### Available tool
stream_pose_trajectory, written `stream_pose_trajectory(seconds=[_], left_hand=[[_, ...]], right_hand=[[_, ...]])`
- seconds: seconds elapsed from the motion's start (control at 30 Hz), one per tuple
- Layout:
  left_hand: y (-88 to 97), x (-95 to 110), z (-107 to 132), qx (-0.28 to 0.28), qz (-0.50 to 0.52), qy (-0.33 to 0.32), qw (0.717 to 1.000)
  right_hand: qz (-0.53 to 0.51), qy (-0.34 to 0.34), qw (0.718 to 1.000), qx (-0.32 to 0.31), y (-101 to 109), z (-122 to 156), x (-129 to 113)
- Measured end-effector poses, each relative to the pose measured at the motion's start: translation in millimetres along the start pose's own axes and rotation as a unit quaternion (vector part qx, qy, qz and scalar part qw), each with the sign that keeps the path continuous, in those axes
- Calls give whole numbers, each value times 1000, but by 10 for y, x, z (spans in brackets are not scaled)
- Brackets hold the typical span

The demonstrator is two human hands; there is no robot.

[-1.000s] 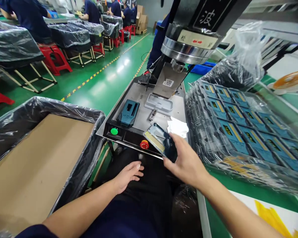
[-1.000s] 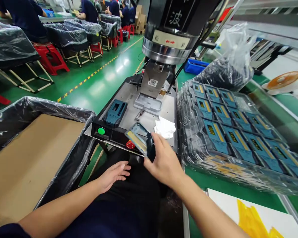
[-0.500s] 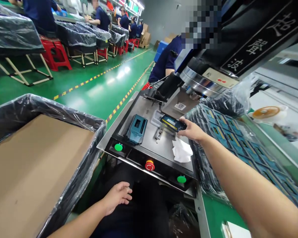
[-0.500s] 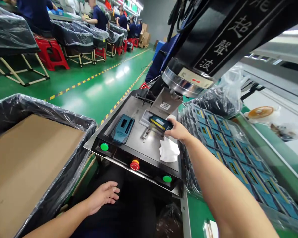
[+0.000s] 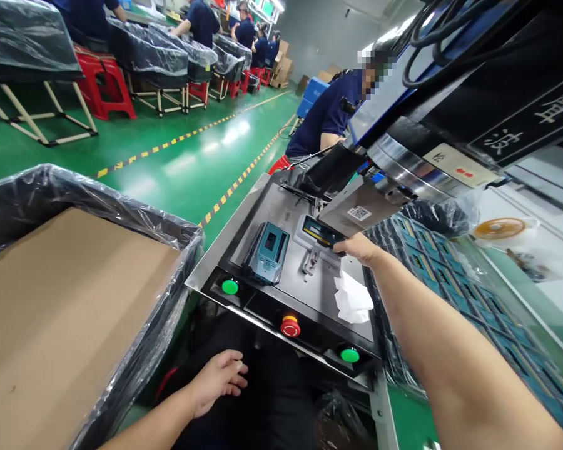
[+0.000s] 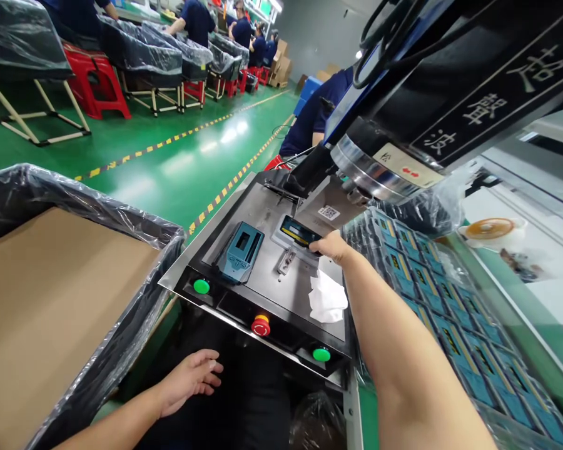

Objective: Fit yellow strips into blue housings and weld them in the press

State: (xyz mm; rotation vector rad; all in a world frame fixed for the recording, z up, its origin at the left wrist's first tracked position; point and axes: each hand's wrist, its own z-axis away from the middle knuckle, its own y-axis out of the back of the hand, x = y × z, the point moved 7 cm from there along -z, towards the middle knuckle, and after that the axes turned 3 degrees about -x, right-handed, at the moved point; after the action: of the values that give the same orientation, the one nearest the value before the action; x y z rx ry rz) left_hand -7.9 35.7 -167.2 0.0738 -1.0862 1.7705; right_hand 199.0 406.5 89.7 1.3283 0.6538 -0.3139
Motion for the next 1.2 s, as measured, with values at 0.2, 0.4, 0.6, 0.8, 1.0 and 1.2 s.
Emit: stream_pose_trajectory(seconds=[0.2, 0.4, 0.6, 0.8, 1.0, 1.2], left_hand=[[-7, 14, -4, 1, -6, -2, 1000], [-1, 11, 5, 10, -42, -3, 999], [-17, -17, 29, 23, -61, -24, 998], [-88, -27, 7, 26, -100, -30, 994], [-109, -153, -91, 48, -134, -45, 989], [58, -138, -183, 117, -128, -52, 984]], right_hand=[[119, 34, 992, 38, -199, 113, -89], [265, 25, 951, 155, -360, 339, -229], [266, 41, 951, 153, -444, 553, -286], [279, -36, 958, 54, -482, 636, -300], [239, -99, 966, 20, -420, 608, -339], [183, -10, 970, 158, -433, 1055, -602]])
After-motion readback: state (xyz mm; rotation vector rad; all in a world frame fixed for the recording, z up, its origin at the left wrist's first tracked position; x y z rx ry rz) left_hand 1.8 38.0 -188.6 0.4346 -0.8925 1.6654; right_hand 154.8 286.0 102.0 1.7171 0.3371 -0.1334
